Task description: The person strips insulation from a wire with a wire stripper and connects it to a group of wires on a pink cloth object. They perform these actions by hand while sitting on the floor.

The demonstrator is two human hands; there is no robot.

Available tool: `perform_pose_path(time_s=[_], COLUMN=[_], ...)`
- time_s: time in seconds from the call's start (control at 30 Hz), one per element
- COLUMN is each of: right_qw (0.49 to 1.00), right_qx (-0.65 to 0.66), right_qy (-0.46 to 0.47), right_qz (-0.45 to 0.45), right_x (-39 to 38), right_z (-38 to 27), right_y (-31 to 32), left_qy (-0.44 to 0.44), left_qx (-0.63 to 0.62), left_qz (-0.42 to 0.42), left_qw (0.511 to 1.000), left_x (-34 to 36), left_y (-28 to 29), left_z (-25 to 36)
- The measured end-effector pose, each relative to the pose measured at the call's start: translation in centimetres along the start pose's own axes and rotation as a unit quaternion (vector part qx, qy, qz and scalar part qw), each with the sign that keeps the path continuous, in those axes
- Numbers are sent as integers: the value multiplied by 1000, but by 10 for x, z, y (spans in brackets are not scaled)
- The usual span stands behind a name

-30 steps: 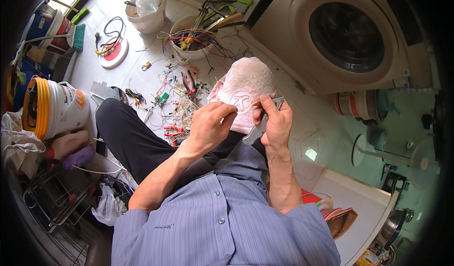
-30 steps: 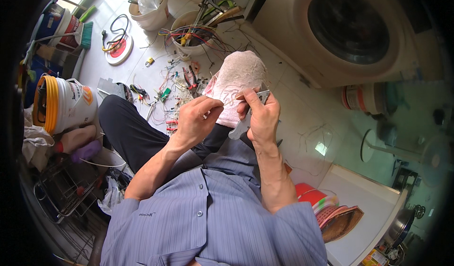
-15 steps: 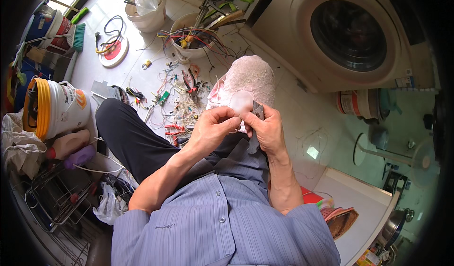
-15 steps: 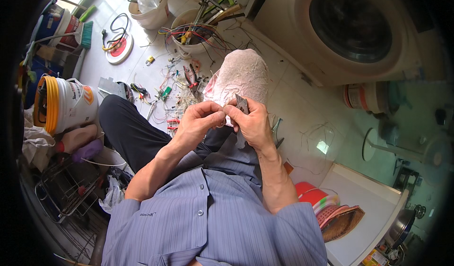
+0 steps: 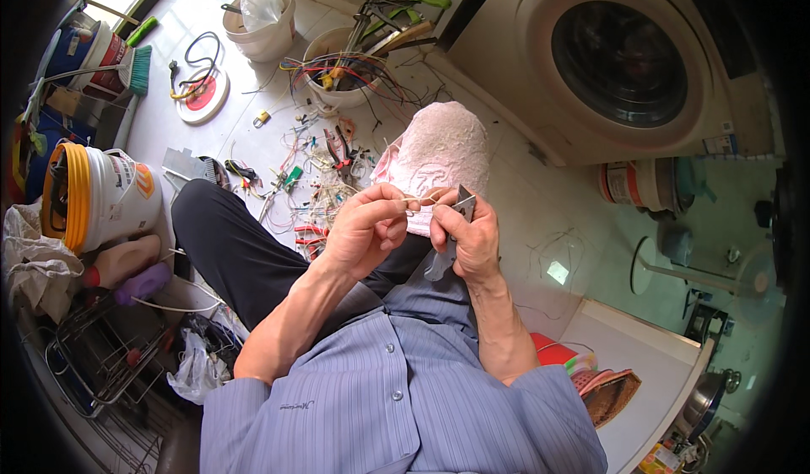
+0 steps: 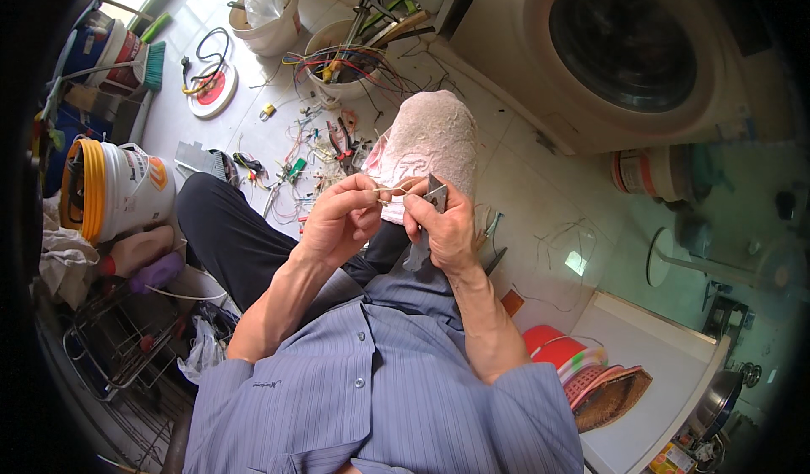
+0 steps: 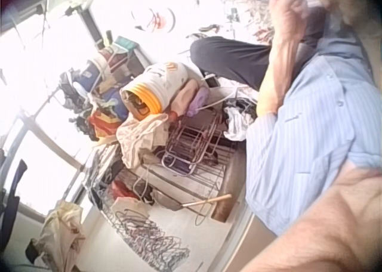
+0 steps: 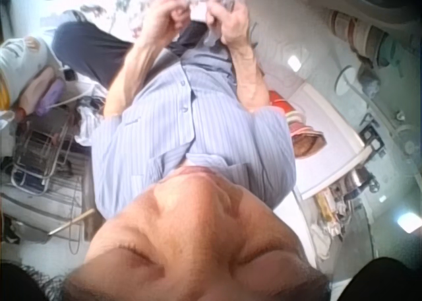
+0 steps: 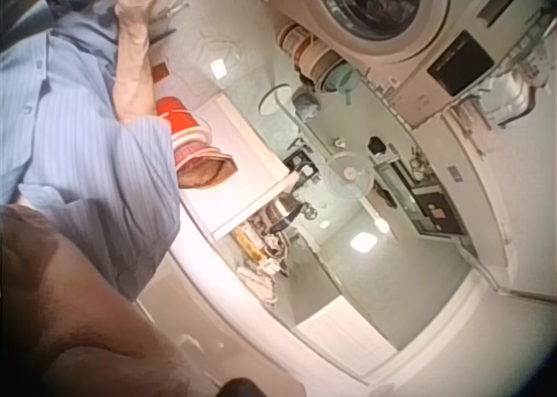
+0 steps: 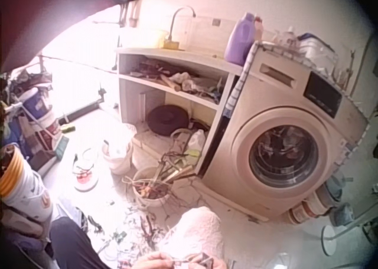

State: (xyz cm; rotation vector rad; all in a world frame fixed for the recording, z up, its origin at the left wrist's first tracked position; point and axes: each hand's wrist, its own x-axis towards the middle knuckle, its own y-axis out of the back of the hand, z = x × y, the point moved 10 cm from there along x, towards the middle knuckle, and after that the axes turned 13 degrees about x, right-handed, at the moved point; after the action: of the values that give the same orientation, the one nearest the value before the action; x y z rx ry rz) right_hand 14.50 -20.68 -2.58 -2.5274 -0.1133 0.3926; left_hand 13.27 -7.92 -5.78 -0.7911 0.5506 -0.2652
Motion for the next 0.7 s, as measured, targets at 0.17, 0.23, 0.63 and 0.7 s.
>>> perform_pose_path(time_s=[0.17,0.23,0.63,0.7], right_qw=[986,980,997,999], right_qx=[154,185,45,-2], right_qy=[-56,-65,-58,-54], right_qz=[-5,-12,-21,-10], right_x=[-3,-4,1,-1], right_z=[10,12,-13,-8], right_y=[-7,-10,0,2], left_qy=[18,26,-26,-28], left_qx=[-82,-48,333,325], left_qz=[-40,-55,75,65], left_qw=[996,997,939,943], left_x=[-4,-2,-8,-9], left_y=[-15,-14,-5,-13], left_z=[4,0,16,23])
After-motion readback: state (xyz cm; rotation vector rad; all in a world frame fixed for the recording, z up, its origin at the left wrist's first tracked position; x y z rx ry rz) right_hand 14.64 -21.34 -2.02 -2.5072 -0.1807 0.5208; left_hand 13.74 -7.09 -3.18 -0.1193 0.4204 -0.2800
